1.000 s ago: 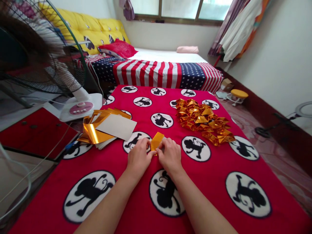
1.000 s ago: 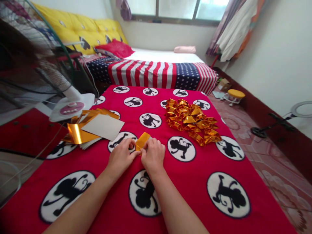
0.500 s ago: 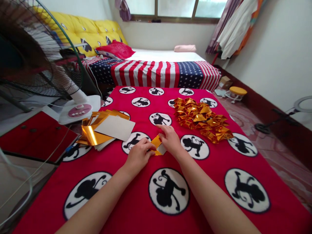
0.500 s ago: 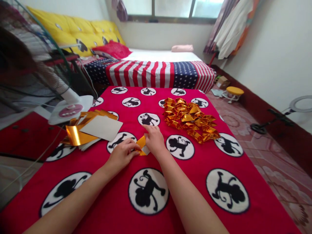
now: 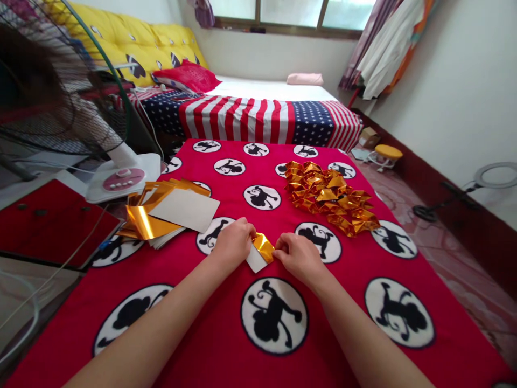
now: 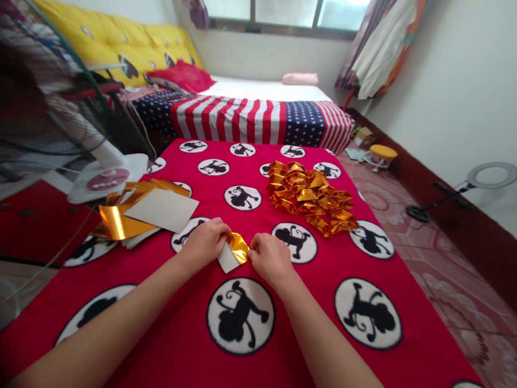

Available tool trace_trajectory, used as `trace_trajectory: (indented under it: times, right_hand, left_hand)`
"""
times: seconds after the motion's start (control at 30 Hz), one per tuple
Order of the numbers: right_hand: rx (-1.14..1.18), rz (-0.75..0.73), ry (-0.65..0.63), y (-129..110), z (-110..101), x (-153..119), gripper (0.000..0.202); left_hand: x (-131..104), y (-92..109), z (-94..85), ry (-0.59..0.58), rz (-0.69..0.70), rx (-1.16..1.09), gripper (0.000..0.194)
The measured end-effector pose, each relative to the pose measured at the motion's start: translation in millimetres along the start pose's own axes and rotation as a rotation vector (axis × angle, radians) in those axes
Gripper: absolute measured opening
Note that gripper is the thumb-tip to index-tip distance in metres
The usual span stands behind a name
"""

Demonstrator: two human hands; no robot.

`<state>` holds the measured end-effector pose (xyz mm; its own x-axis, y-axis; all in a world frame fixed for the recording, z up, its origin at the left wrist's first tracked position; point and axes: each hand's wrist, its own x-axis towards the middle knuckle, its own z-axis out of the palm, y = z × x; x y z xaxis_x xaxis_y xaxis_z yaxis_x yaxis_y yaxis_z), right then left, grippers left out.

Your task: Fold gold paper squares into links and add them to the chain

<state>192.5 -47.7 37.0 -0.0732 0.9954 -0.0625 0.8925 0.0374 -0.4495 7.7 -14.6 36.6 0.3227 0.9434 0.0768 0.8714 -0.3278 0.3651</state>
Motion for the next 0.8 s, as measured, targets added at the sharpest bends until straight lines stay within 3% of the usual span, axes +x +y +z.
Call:
trace_trajectory:
  times: [0.13, 0.27, 0.47, 0.67, 0.8]
  right_hand:
    - [0.066, -0.049, 0.029, 1.5, 6.9, -19.3, 0.003]
    - [0.134, -0.119, -0.026, 7.0, 6.1, -27.6, 0.011]
    - [0.223, -0.242, 0.001, 15.0, 4.3, -29.8, 0.032]
    - [0.252, -0.257, 0.048, 17.6, 9.2, -28.8, 0.034]
    - [0.273, -0.259, 0.093, 17.7, 13.8, -30.0, 0.032]
  left_hand:
    - [-10.6, -1.8, 10.8, 0.061, 0.002, -0.196, 0.005]
    - [-14.2, -5.2, 18.6, 0.083, 0.117, -0.359, 0.013]
    - [1.2, -2.8, 22.7, 0.026, 0.336, -0.504, 0.016]
    - [19.1, -7.4, 23.6, 0.064, 0.473, -0.400, 0.014]
    - [10.7, -3.0, 17.0, 0.029, 0.510, -0.225, 0.020]
